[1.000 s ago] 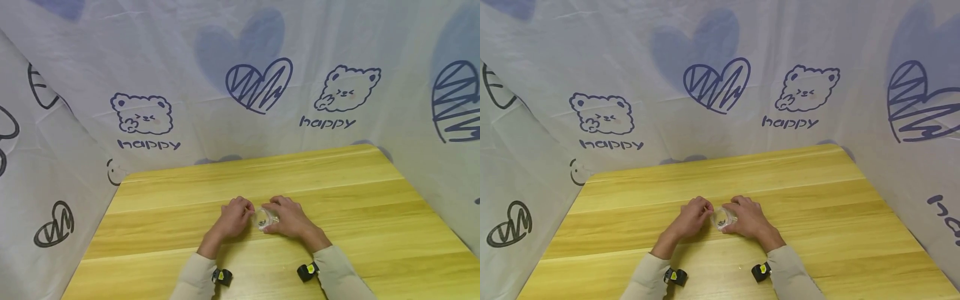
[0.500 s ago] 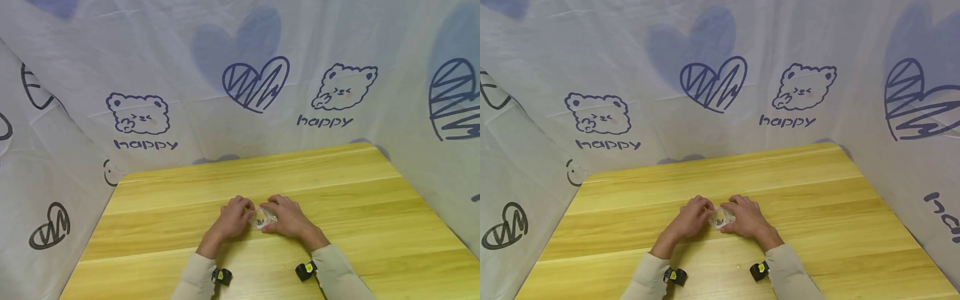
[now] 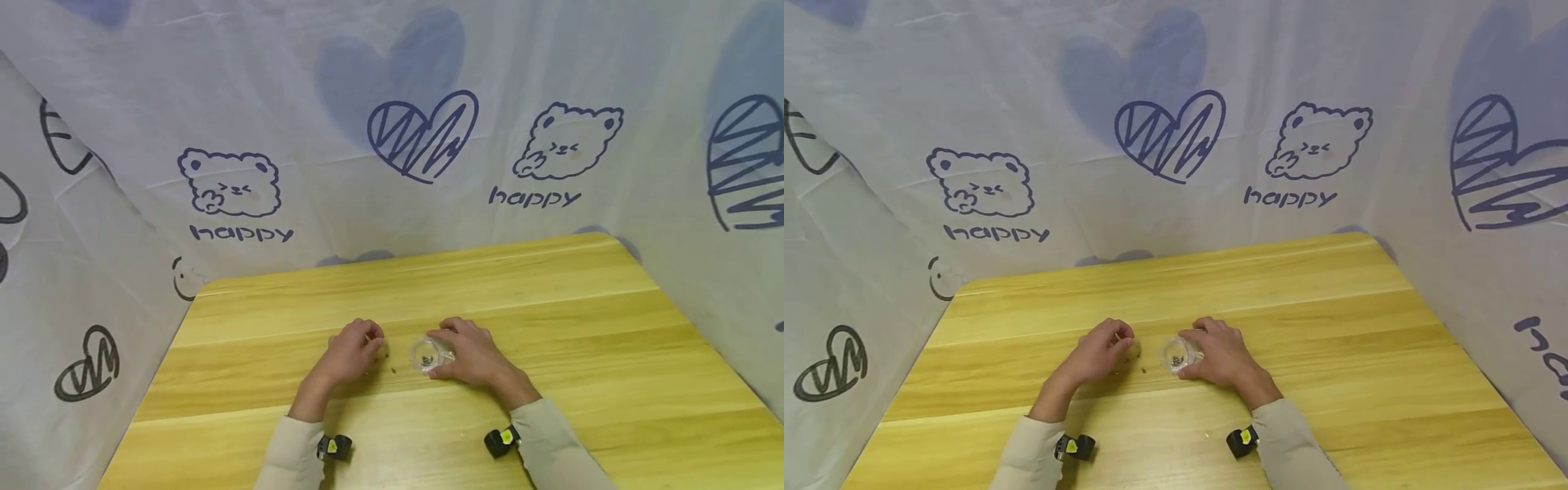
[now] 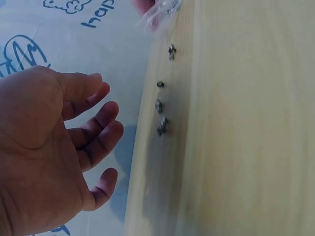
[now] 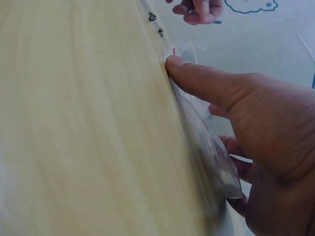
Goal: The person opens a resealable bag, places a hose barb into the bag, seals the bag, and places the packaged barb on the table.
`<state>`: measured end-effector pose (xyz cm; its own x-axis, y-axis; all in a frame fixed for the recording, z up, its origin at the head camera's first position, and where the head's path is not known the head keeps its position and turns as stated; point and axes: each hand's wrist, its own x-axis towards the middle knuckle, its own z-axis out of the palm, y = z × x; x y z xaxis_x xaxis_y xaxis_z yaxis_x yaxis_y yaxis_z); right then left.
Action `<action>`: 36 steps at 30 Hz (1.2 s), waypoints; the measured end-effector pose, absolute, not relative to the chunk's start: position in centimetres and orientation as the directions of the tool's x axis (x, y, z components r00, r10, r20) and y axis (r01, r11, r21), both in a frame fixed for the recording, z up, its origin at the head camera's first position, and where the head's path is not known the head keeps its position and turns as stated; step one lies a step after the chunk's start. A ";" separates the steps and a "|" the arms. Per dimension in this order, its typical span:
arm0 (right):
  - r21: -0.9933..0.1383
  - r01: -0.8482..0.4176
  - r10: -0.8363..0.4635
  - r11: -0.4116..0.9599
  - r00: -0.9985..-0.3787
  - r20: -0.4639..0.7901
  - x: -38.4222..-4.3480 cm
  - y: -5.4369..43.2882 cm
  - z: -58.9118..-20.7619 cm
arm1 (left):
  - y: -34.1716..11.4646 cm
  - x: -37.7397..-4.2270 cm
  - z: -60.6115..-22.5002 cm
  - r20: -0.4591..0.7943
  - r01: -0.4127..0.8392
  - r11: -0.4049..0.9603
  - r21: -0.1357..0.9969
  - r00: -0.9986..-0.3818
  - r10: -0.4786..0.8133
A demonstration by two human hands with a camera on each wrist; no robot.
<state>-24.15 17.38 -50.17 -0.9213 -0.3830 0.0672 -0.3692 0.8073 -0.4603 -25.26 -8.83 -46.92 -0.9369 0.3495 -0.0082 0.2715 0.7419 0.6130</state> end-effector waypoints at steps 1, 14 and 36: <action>-0.460 -0.371 -0.384 0.807 -0.921 0.069 -24.1 17.4 -50.2 | -9.1 -25.2 -47.0 -0.012 0.268 0.746 0.610 -0.938 0.347; -0.465 -0.368 -0.386 0.805 -0.920 0.059 -24.0 17.3 -49.9 | -11.5 -24.2 -47.1 -0.103 0.235 0.771 0.592 -0.927 0.361; -0.478 -0.370 -0.389 0.797 -0.919 0.063 -24.0 17.3 -49.9 | -11.9 -23.6 -47.9 -0.122 0.286 0.838 0.464 -0.917 0.380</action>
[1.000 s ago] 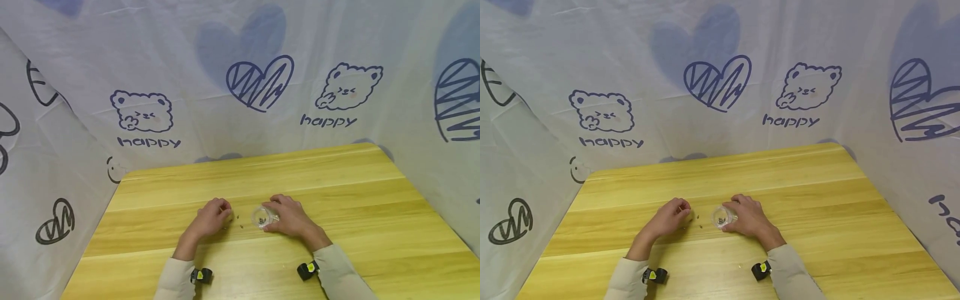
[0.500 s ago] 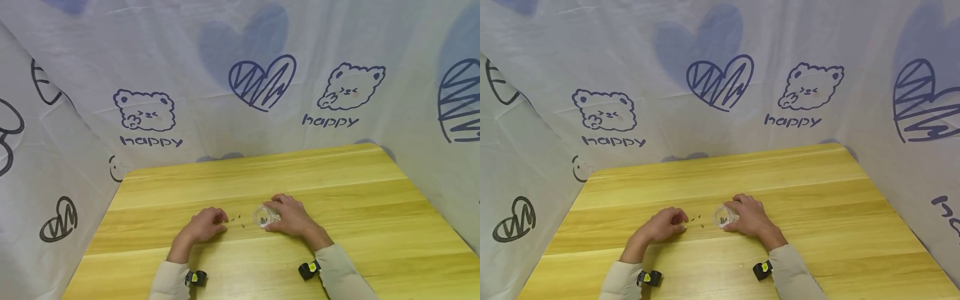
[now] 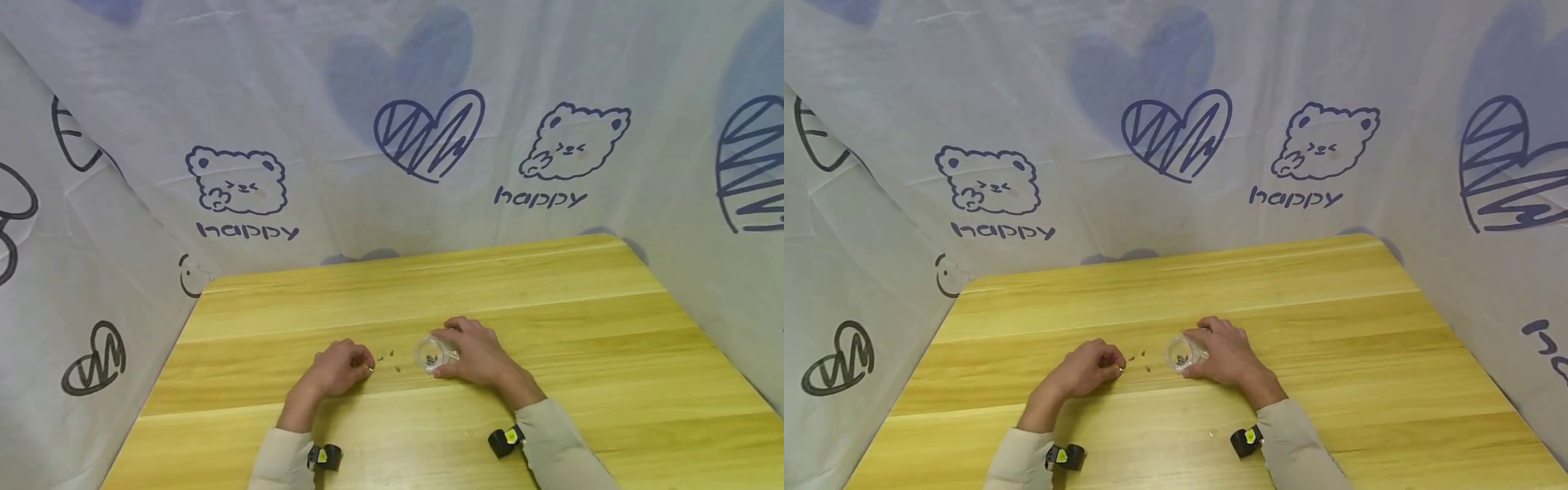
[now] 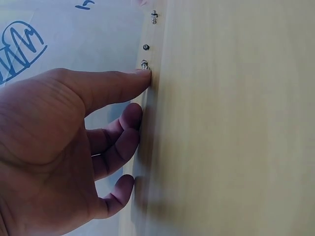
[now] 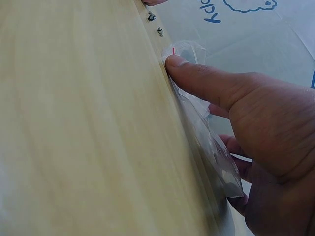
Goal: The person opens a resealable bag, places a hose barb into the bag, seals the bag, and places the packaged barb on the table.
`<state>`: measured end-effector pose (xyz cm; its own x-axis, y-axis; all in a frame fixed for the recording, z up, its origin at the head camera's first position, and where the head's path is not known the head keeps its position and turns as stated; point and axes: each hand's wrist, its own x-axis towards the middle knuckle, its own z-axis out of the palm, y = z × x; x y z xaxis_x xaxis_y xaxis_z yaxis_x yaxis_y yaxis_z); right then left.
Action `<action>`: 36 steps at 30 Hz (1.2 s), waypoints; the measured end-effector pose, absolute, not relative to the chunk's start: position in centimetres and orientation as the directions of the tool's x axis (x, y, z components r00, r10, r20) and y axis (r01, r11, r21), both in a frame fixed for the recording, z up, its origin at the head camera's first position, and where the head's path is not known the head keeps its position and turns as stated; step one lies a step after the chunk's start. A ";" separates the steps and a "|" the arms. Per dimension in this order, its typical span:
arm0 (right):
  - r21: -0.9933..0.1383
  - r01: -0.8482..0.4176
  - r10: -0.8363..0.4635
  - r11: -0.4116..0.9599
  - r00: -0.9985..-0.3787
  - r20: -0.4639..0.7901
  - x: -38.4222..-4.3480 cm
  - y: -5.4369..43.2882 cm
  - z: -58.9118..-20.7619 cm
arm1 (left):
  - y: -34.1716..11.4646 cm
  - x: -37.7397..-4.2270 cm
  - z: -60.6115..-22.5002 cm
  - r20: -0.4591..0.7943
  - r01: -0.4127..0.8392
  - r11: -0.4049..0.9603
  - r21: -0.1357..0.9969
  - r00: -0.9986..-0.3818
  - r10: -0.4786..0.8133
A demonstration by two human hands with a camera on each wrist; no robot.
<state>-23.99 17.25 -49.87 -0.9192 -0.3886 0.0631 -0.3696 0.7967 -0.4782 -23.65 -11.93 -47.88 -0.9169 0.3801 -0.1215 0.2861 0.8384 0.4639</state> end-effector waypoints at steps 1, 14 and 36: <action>-0.477 -0.370 -0.389 0.797 -0.919 0.062 -24.0 17.3 -49.9 | -11.9 -23.6 -47.9 -0.121 0.284 0.839 0.465 -0.918 0.378; -0.474 -0.363 -0.383 0.802 -0.922 0.057 -24.0 17.1 -50.1 | -11.5 -23.1 -47.9 -0.117 0.271 0.858 0.437 -0.928 0.353; -0.464 -0.366 -0.381 0.807 -0.922 0.065 -24.1 17.3 -50.1 | -9.5 -24.0 -48.3 0.045 0.349 0.750 0.562 -0.918 0.393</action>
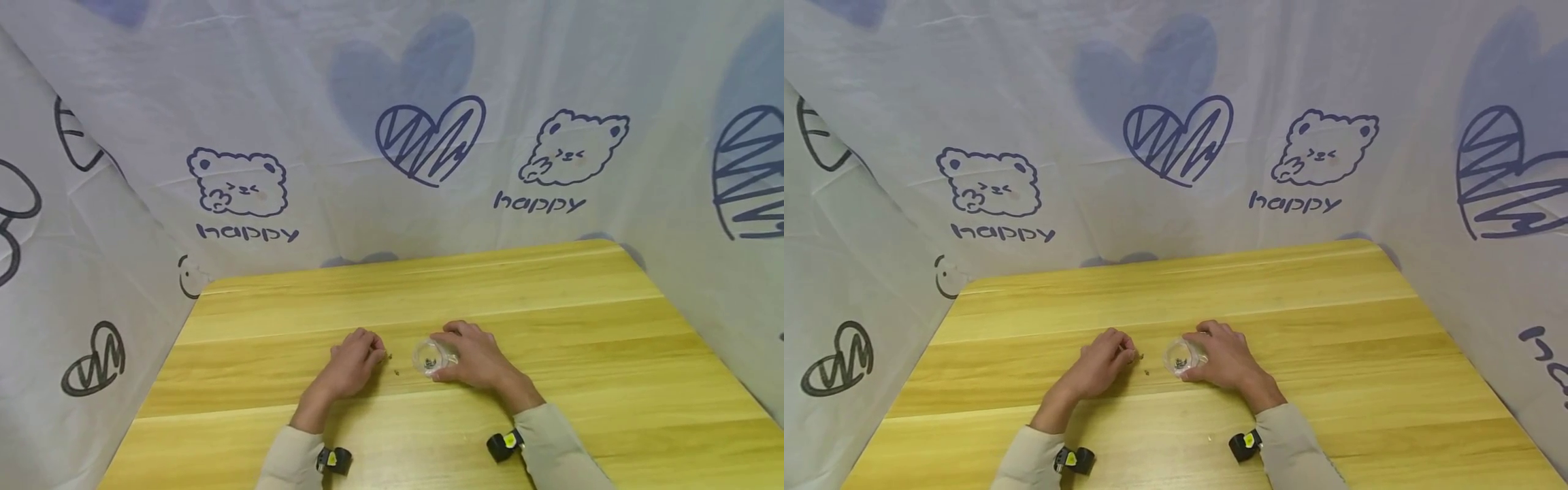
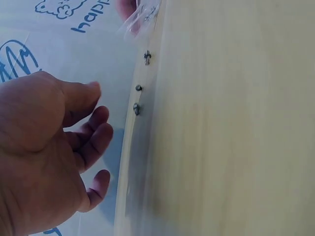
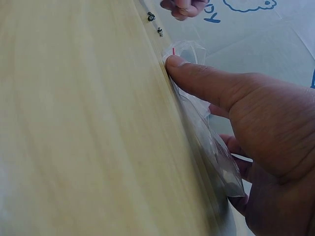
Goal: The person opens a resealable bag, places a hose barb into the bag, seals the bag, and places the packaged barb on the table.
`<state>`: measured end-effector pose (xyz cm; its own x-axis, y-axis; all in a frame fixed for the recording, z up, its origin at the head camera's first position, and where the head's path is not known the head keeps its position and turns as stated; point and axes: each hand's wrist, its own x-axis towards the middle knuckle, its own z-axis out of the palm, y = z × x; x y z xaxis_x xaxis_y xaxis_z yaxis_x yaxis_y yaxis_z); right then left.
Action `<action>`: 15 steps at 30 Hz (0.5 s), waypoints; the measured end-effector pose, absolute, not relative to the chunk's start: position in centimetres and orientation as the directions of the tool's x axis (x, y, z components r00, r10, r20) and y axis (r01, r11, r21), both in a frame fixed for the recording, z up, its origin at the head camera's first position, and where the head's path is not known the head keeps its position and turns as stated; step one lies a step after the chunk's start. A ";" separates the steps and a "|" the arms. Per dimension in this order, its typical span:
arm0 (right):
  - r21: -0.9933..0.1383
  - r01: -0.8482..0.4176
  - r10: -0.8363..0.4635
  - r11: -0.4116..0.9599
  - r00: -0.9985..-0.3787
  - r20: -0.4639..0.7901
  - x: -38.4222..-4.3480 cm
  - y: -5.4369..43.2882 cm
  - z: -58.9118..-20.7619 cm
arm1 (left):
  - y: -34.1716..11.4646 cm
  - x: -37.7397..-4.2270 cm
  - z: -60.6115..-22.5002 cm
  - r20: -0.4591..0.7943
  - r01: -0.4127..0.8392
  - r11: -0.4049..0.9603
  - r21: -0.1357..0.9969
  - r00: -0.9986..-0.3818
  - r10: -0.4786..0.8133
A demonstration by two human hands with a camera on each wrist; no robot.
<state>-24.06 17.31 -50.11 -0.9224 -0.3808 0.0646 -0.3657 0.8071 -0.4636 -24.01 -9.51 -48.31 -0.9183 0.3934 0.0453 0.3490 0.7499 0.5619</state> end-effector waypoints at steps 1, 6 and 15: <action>-0.462 -0.368 -0.382 0.807 -0.922 0.067 -24.1 17.3 -50.1 | -9.3 -24.1 -48.3 0.057 0.355 0.743 0.567 -0.917 0.395; -0.463 -0.365 -0.381 0.808 -0.922 0.064 -24.2 17.3 -50.1 | -8.4 -24.2 -48.1 0.087 0.371 0.729 0.575 -0.914 0.396; -0.466 -0.356 -0.373 0.810 -0.926 0.058 -24.2 17.4 -50.2 | -6.5 -24.2 -48.2 0.103 0.375 0.710 0.596 -0.912 0.396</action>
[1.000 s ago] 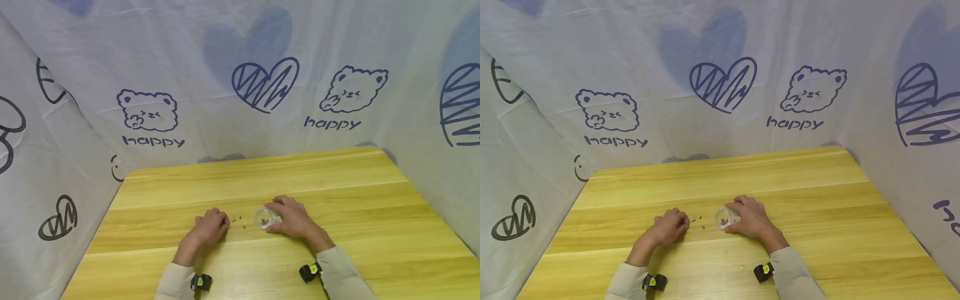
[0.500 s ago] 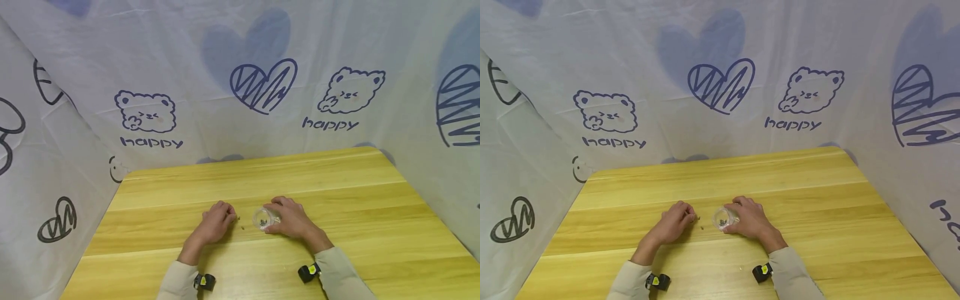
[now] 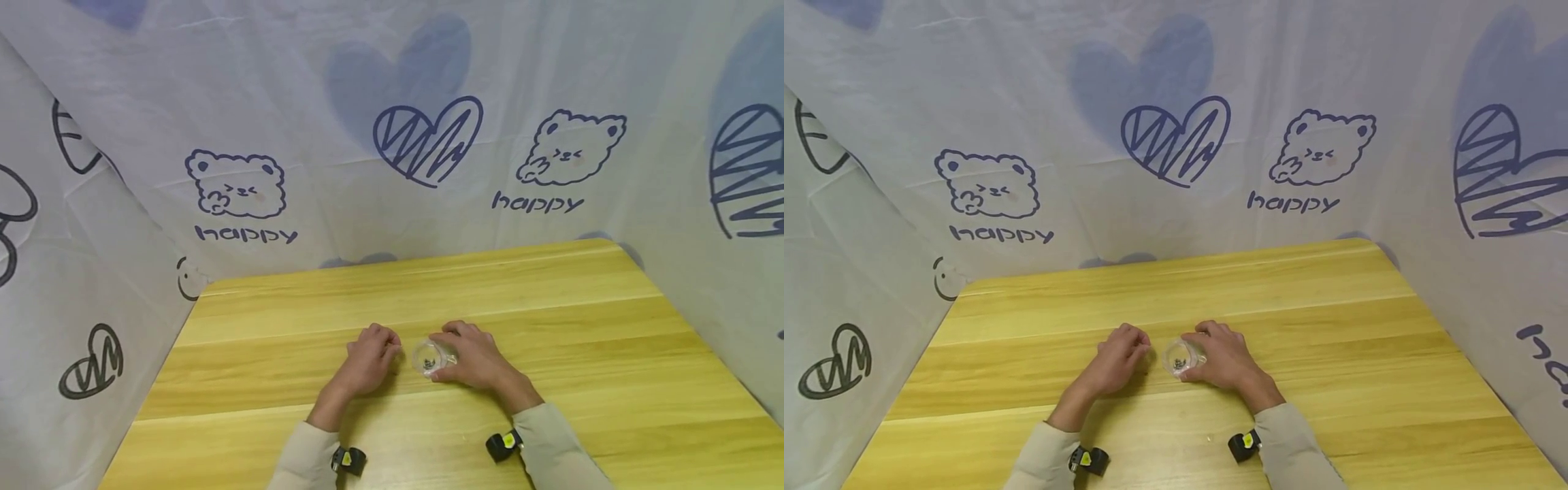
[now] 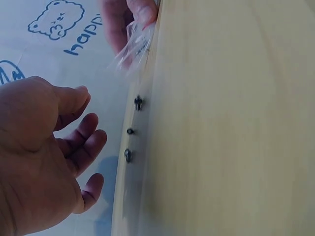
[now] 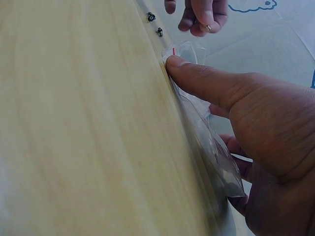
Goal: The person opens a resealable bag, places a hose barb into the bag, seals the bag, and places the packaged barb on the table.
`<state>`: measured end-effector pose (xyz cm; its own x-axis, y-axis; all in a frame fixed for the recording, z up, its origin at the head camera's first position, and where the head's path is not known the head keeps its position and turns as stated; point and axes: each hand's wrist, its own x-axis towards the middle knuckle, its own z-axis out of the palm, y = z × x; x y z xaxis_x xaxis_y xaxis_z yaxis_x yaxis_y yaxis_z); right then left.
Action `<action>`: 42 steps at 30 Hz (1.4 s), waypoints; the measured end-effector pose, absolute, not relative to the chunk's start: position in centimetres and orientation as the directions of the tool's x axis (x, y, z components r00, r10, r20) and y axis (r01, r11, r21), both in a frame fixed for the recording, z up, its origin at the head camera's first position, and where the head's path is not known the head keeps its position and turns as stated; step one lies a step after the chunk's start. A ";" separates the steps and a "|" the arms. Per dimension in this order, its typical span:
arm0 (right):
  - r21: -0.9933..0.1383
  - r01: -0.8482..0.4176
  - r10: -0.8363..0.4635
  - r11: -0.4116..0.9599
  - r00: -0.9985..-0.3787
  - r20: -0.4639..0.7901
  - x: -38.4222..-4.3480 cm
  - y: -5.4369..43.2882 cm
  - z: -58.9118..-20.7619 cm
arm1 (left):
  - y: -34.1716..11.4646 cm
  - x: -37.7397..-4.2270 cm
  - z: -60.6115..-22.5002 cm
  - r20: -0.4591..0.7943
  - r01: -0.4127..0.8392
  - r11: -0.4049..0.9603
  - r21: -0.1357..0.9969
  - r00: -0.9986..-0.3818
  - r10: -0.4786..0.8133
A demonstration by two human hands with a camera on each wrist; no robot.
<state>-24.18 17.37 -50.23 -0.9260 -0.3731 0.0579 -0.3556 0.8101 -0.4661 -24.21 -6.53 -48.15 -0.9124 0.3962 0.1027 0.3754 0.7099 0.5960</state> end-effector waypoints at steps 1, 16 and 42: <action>-0.466 -0.354 -0.373 0.811 -0.926 0.054 -24.1 17.4 -50.2 | -6.4 -24.2 -48.2 0.102 0.380 0.706 0.598 -0.910 0.403; -0.449 -0.361 -0.376 0.818 -0.925 0.059 -24.2 17.2 -50.0 | -4.0 -24.4 -48.3 0.105 0.433 0.702 0.565 -0.882 0.459; -0.471 -0.356 -0.370 0.808 -0.927 0.065 -24.0 17.1 -50.2 | -7.4 -24.5 -47.9 0.054 0.312 0.727 0.611 -0.933 0.356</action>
<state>-24.03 17.12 -50.24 -0.9267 -0.3702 0.0652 -0.3557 0.8075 -0.4705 -24.47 -7.39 -47.87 -0.9331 0.3557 0.0538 0.3125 0.7273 0.6110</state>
